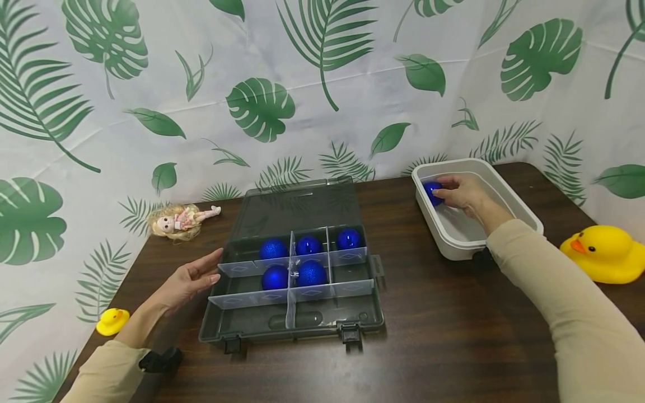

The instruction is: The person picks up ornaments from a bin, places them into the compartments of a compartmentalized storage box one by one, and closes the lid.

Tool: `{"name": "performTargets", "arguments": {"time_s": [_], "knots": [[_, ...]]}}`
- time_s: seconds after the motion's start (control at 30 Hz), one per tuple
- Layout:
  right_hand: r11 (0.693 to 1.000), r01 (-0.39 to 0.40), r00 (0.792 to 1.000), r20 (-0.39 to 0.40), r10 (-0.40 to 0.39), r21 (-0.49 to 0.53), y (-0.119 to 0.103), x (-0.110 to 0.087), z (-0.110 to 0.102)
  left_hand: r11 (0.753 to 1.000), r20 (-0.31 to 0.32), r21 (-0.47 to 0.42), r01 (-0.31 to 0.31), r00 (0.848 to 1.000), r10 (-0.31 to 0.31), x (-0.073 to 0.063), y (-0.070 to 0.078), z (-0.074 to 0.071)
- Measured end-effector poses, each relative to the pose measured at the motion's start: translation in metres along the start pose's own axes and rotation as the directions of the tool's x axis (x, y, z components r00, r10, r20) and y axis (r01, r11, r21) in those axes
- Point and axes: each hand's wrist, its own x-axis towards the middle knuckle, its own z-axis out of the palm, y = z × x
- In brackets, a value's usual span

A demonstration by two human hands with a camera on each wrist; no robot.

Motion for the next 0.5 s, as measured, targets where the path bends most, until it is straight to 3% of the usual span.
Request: {"name": "performTargets", "arguments": {"time_s": [0.33,0.43,0.5], "knots": [[1.0,-0.008,0.999,0.045,0.01,-0.024,-0.003,-0.0029,0.0,1.0,0.009,-0.005,-0.006,1.0,0.006,0.0001,-0.0011,-0.001],[1.0,0.002,0.999,0.039,-0.003,0.02,-0.0055,-0.0051,-0.0027,1.0,0.011,-0.017,-0.004,1.0,0.004,0.0002,-0.0018,-0.0009],[0.995,0.002,0.999,0.037,-0.006,0.102,-0.0074,-0.007,-0.0056,1.0,0.011,-0.021,-0.007,1.0,0.007,0.0003,-0.0021,-0.0009]]}}
